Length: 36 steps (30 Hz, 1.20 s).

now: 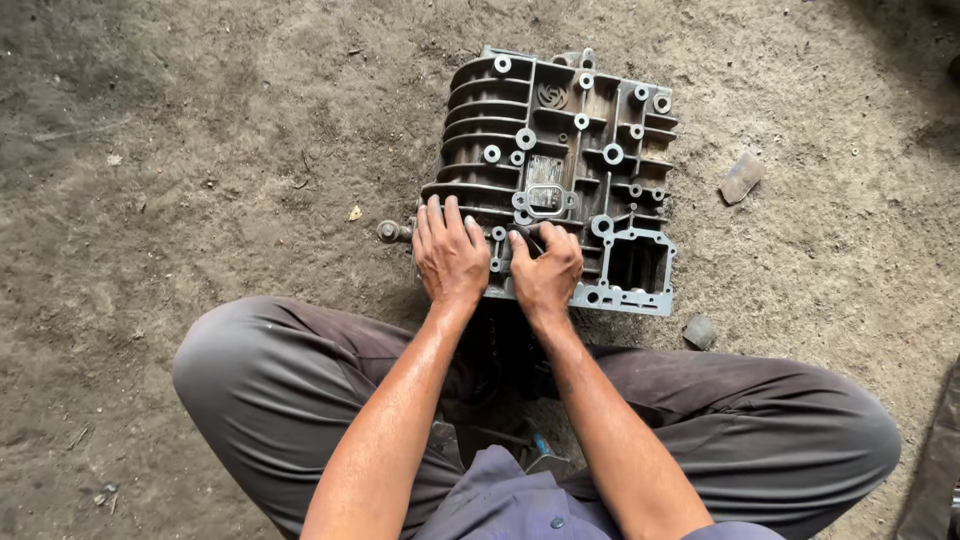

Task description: The person sits on the floor and uses a small abrasive tool and a metal scraper to clean the gasket surfaces of a metal engine housing.

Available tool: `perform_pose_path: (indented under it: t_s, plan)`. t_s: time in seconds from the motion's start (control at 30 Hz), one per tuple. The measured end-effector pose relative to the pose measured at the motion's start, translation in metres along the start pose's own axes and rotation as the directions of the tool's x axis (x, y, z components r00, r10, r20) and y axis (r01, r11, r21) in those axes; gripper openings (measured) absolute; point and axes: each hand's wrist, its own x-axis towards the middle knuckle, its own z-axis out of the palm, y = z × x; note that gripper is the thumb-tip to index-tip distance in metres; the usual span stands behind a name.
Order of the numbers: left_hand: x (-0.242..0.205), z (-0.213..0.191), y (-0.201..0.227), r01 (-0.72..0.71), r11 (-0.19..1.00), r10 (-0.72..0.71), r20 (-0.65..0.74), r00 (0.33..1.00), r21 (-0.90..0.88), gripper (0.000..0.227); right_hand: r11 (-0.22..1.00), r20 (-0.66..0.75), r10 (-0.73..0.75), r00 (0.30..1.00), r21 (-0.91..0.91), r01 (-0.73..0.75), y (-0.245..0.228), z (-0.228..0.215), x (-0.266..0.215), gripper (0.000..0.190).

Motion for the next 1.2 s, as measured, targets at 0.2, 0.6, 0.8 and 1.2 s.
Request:
perform_pose_path:
  t_s: [0.2, 0.6, 0.8, 1.2]
  plan:
    - [0.0, 0.001, -0.001, 0.006, 1.0, -0.006, 0.016, 1.0, -0.006, 0.044, 0.976, 0.026, 0.199, 0.98, 0.084, -0.201, -0.003, -0.023, -0.021, 0.021]
    - [0.0, 0.0, 0.0, -0.003, 1.0, 0.003, 0.024, 1.0, 0.002, 0.043, 0.939, -0.019, -0.163, 0.986, -0.31, 0.149, 0.026, -0.05, 0.035, 0.069]
    - [-0.002, -0.002, 0.002, 0.002, 1.0, -0.002, 0.024, 1.0, -0.005, 0.044, 0.82, 0.264, -0.371, 0.89, -0.357, 0.447, 0.021, -0.024, 0.076, 0.07]
    - [-0.001, 0.007, -0.006, 0.001, 1.0, -0.001, 0.016, 1.0, 0.015, 0.045, 0.992, 0.298, -0.112, 0.948, -0.016, 0.122, 0.039, -0.031, 0.061, 0.006]
